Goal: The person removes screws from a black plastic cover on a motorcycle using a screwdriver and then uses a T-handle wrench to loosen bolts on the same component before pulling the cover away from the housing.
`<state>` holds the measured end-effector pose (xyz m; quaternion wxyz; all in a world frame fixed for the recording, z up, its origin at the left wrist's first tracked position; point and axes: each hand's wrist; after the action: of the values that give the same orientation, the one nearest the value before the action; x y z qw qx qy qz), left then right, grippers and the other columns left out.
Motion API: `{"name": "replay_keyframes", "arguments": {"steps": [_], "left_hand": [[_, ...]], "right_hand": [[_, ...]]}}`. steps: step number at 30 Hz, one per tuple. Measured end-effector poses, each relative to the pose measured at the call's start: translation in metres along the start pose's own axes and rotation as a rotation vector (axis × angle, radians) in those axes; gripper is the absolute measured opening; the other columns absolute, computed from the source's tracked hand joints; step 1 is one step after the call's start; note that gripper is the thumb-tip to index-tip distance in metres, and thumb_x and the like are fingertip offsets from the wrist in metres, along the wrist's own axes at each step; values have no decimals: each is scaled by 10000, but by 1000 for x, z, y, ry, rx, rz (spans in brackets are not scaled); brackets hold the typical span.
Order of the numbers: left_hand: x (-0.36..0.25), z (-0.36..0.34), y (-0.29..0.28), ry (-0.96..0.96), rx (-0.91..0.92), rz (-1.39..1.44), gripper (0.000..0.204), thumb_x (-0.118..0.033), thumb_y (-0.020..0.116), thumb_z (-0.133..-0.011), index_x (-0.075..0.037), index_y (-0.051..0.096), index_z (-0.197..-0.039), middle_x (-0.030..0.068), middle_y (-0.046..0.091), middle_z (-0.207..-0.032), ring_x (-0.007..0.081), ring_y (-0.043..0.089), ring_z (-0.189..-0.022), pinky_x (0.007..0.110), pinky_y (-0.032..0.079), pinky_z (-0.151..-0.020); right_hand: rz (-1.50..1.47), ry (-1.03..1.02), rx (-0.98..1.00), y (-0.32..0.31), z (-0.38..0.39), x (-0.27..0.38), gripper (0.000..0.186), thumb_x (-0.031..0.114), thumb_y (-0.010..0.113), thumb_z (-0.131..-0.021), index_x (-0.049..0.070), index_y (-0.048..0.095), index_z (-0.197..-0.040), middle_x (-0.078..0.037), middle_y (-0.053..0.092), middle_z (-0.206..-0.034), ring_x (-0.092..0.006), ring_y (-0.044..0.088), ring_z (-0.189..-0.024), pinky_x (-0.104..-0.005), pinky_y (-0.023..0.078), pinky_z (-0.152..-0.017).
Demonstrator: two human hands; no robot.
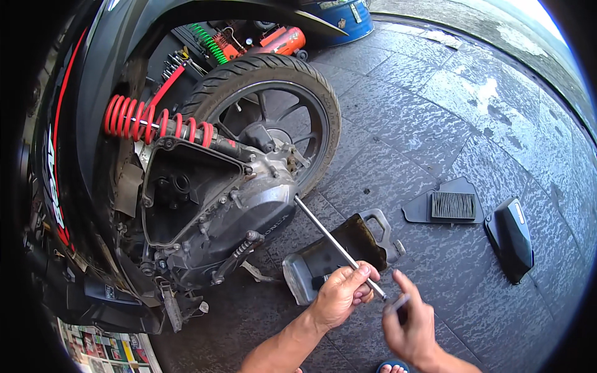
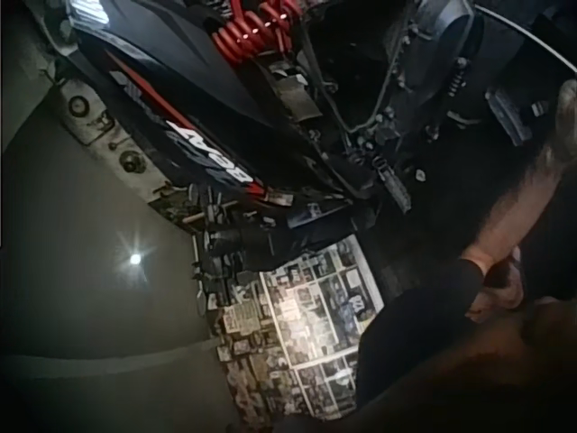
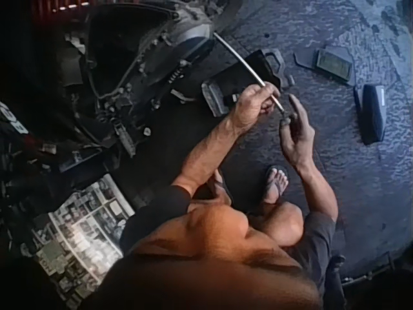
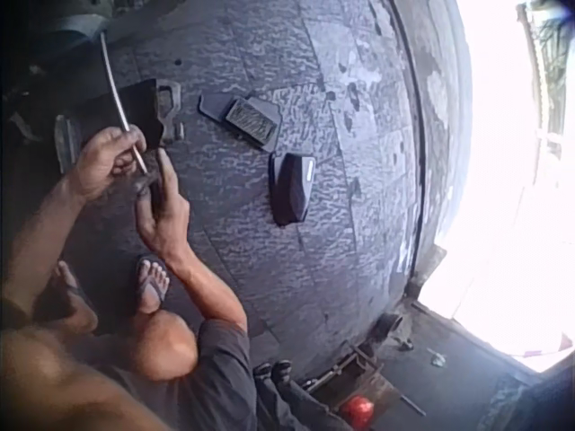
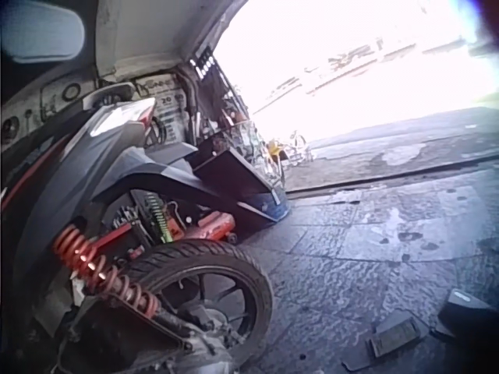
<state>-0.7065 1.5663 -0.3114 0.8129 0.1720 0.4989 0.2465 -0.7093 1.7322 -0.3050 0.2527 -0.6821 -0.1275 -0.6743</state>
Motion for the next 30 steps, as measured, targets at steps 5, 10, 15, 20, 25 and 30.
{"name": "replay_keyframes", "arguments": {"steps": [5, 10, 15, 20, 25, 30], "left_hand": [[-7, -5, 10, -20, 10, 58, 319, -291, 462, -1008, -13, 593, -923, -57, 347, -576, 60, 317, -535, 244, 345, -562], [-5, 3, 0, 8, -37, 61, 356, -318, 437, -1015, -20, 598, -906, -65, 329, -565, 56, 303, -524, 243, 340, -558], [-4, 5, -1, 8, -93, 8, 357, -318, 437, -1016, -26, 589, -879, -67, 315, -567, 52, 270, -513, 234, 318, -539], [-2, 7, -4, 47, -75, 50, 348, -319, 463, -1007, -28, 587, -862, -62, 322, -573, 50, 279, -518, 233, 316, -536], [-12, -1, 8, 67, -158, 19, 342, -327, 485, -998, -45, 581, -831, -55, 339, -581, 55, 308, -515, 237, 319, -523], [-13, -7, 7, 48, -148, 223, 304, -325, 536, -969, -65, 576, -818, 4, 494, -666, 92, 463, -575, 245, 392, -508]], "right_hand": [[152, -50, 195, 0, 23, 10, 373, 7, 608, -773, -16, 631, -1145, -160, 637, -710, -150, 663, -663, -325, 522, -616], [-604, 461, -20, -6, 2, -1, 416, 69, 504, -879, -53, 515, -1276, 15, 541, -718, -56, 481, -662, -228, 405, -596], [-81, -362, 164, -6, 9, 0, 491, 79, 548, -796, -56, 515, -1267, -77, 551, -634, -137, 528, -541, -266, 448, -544], [-454, 296, -59, -5, 4, 2, 523, 109, 553, -809, -79, 481, -1291, -122, 532, -641, -222, 498, -490, -329, 429, -508], [834, 85, 476, 19, 50, -57, 200, 204, 551, -763, 78, 690, -831, -140, 611, -600, -323, 626, -538, -418, 510, -508], [685, 328, 414, 27, 59, -73, 238, 234, 518, -764, 104, 715, -730, -174, 653, -662, -357, 662, -623, -454, 556, -644]]}}
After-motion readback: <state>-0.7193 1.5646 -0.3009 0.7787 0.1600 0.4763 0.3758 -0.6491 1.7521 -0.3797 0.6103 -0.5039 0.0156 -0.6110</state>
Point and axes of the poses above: each hand's wrist, its own z-axis away from the middle knuckle, its own y-axis out of the palm, x = y × z
